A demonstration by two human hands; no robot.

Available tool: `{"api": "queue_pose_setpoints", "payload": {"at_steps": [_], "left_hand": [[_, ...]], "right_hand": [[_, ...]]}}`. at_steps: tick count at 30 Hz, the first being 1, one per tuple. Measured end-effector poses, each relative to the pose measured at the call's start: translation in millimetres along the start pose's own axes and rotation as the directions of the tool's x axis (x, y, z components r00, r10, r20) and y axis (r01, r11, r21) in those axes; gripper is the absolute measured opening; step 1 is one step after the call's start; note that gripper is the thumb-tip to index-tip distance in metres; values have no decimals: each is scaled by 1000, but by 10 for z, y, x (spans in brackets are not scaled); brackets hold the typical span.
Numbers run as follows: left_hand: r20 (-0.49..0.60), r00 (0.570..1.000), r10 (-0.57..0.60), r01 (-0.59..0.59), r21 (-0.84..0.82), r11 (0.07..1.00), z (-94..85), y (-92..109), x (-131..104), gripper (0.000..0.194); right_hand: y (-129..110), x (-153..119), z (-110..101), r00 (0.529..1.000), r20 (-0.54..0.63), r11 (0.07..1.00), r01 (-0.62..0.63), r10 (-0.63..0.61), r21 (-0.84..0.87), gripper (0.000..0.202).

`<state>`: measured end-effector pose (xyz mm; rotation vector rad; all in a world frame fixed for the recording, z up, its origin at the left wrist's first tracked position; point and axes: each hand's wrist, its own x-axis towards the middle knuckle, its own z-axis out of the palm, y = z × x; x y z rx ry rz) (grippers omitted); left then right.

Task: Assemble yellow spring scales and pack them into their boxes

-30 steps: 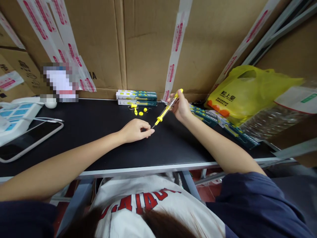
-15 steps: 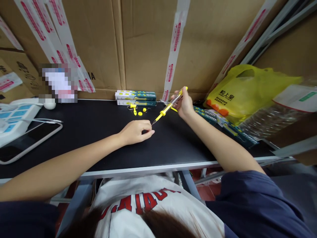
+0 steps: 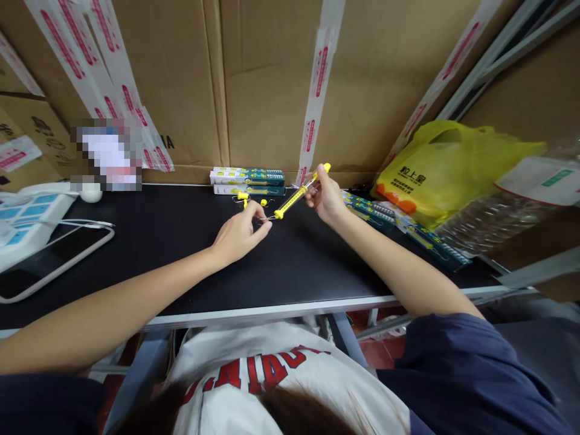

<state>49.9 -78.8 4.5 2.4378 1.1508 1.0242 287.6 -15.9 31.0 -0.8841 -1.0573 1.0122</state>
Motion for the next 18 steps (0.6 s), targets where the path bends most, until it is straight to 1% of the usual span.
{"api": "queue_pose_setpoints", "payload": {"at_steps": [1, 2, 4, 6, 8, 11, 13, 15, 16, 17, 18], "left_hand": [[-50, 998, -37, 37, 18, 999, -7, -20, 7, 30], [-93, 995, -40, 45, 53, 998, -16, -36, 13, 36], [-129, 991, 34, -13, 157, 988, -37, -51, 24, 45], [-98, 987, 127, -99, 251, 963, -56, -44, 29, 51], [-58, 983, 172, -146, 304, 941, -63, -28, 26, 55], [-25, 984, 175, -154, 365, 918, -51, -32, 18, 52], [12, 985, 172, -163, 383, 909, -33, -57, 16, 51], [52, 983, 174, -181, 375, 909, -18, -85, 17, 54], [59, 983, 173, -182, 371, 910, -14, -95, 17, 55], [55, 985, 166, -175, 373, 911, -13, -101, 18, 56], [44, 987, 154, -159, 377, 912, -16, -102, 18, 55]], "right_hand": [[6, -61, 54, 999, 41, 1000, -16, 16, 11, 51], [11, -120, 106, 997, 77, 999, -31, 30, 21, 49], [19, -214, 187, 991, 127, 998, -51, 46, 39, 44], [37, -279, 238, 986, 158, 997, -68, 60, 48, 42], [69, -341, 276, 978, 191, 994, -94, 83, 51, 43], [124, -471, 344, 946, 298, 987, -152, 129, 53, 43], [137, -560, 396, 902, 398, 980, -195, 167, 30, 42], [110, -595, 425, 854, 480, 976, -217, 200, -21, 40], [81, -576, 419, 835, 509, 976, -211, 208, -53, 40], [44, -530, 392, 829, 523, 979, -184, 201, -86, 42], [2, -456, 342, 832, 524, 983, -136, 181, -123, 46]]}}
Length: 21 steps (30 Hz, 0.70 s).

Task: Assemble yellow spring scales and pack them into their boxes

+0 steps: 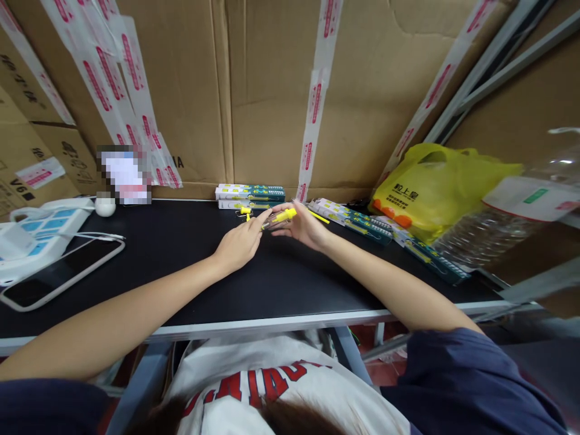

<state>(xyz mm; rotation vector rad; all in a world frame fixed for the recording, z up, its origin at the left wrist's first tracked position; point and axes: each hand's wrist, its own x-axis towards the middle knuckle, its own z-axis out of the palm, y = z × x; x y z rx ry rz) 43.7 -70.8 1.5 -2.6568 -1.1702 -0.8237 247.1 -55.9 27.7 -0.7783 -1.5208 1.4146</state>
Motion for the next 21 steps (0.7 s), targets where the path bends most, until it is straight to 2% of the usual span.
{"api": "queue_pose_setpoints", "payload": {"at_steps": [2, 3, 4, 5, 6, 7, 8, 10, 13, 16, 21], "left_hand": [[-6, 999, -39, 39, 11, 999, -17, 5, -1, 52], [-1, 999, -54, 54, 15, 998, -28, 11, -2, 50], [10, 998, -64, 64, 19, 998, -39, 19, -3, 49], [22, 997, -68, 68, 22, 997, -49, 29, -5, 47], [33, 997, -70, 69, 26, 997, -55, 40, -8, 46], [44, 996, -71, 70, 30, 997, -59, 53, -11, 46], [51, 996, -73, 72, 33, 997, -60, 66, -14, 47], [58, 996, -74, 72, 35, 997, -57, 92, -20, 48], [58, 996, -64, 63, 21, 998, -55, 115, -27, 47], [66, 996, -66, 65, 12, 998, -61, 110, -31, 47], [47, 995, -90, 89, 35, 995, -67, 75, -23, 44]], "right_hand": [[-93, 66, -266, 988, -96, 972, 101, -124, -214, 52], [-132, 95, -437, 961, -168, 913, 141, -219, -382, 49], [-162, 116, -622, 921, -227, 800, 132, -318, -586, 42], [-183, 126, -811, 890, -255, 627, 43, -377, -778, 34], [-195, 124, -992, 888, -267, 420, -94, -375, -902, 28], [-200, 112, -1158, 896, -294, 227, -226, -333, -947, 23], [-198, 93, -1303, 905, -332, 76, -324, -267, -943, 21], [-190, 48, -1522, 909, -393, -102, -408, -135, -907, 27], [-183, 1, -1700, 909, -416, -220, -411, -23, -885, 35], [-172, -6, -1762, 892, -449, -266, -421, 54, -867, 41], [-145, 2, -1736, 886, -459, -309, -420, 67, -854, 44]]}}
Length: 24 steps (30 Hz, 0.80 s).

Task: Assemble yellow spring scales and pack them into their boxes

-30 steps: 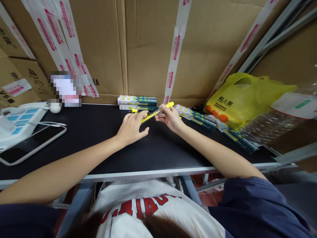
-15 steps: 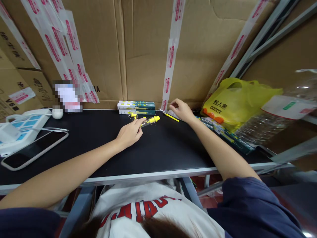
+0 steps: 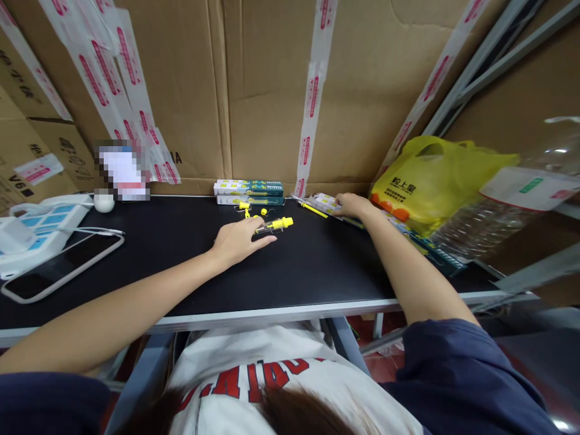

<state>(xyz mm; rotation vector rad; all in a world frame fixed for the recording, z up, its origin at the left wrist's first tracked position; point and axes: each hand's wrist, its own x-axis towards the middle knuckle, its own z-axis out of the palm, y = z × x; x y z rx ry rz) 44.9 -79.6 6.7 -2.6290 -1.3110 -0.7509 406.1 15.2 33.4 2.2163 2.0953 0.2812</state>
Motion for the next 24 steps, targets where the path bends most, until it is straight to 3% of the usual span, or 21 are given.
{"api": "queue_pose_setpoints", "payload": {"at_steps": [3, 7, 10, 12, 14, 18, 24], "left_hand": [[-7, 1000, 12, -12, 30, 999, -4, -15, 18, 45], [-29, 999, -16, 17, 66, 998, -25, -57, 46, 44], [-57, 998, -15, 20, 82, 996, -49, -136, 74, 40], [-78, 997, 25, -19, 78, 997, -65, -205, 96, 36], [-88, 994, 61, -55, 63, 996, -79, -267, 117, 34], [-54, 996, 67, -66, 34, 997, -109, -298, 139, 36], [52, 992, 115, -122, 168, 978, -132, -256, 101, 47]], "right_hand": [[-2, -53, -80, 999, -48, 1000, -23, 23, -3, 41], [-41, -183, -301, 977, -207, 999, -42, 48, 31, 39], [-230, -309, -436, 962, -220, 978, 188, -163, 95, 34], [-435, -416, -481, 906, -211, 906, 400, -368, 136, 33], [-657, -541, -498, 851, -195, 838, 519, -488, 166, 29], [-997, -777, -485, 826, -161, 808, 563, -540, 176, 31], [-1190, -873, -368, 780, -82, 769, 626, -621, 127, 38]]}}
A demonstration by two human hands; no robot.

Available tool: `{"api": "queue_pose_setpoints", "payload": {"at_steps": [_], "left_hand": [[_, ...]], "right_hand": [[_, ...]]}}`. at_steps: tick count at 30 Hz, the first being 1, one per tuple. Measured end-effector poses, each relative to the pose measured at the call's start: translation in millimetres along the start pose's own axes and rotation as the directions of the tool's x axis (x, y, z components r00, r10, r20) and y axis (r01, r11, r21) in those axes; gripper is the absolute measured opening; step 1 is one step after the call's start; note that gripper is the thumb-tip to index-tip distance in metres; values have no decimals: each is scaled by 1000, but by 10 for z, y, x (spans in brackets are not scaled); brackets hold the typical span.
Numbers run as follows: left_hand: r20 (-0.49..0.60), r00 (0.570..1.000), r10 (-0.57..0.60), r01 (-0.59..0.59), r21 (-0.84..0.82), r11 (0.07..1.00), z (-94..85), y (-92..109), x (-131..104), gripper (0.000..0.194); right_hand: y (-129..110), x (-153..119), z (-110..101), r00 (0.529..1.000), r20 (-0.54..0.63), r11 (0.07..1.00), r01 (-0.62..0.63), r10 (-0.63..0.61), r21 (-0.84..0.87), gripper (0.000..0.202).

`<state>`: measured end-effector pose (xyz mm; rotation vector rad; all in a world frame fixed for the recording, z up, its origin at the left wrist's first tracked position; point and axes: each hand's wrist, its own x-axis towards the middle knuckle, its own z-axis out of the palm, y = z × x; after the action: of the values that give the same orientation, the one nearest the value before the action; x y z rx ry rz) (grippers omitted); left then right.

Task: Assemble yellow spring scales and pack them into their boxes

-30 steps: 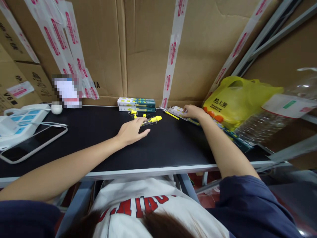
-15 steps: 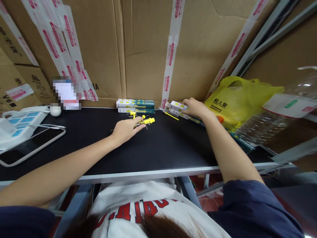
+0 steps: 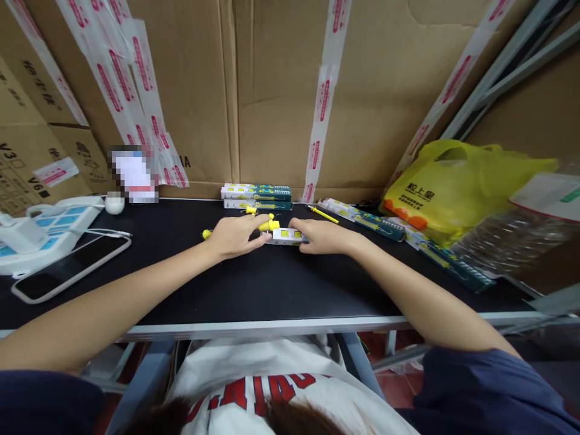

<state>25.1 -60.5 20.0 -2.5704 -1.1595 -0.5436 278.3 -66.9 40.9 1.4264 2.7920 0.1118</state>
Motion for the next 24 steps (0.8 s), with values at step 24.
{"api": "queue_pose_setpoints", "payload": {"at_steps": [24], "left_hand": [[59, 998, -6, 12, -89, 996, -75, -21, -86, 25]], "right_hand": [[-281, 152, 375, 909, -329, 964, 264, -257, -23, 29]]}}
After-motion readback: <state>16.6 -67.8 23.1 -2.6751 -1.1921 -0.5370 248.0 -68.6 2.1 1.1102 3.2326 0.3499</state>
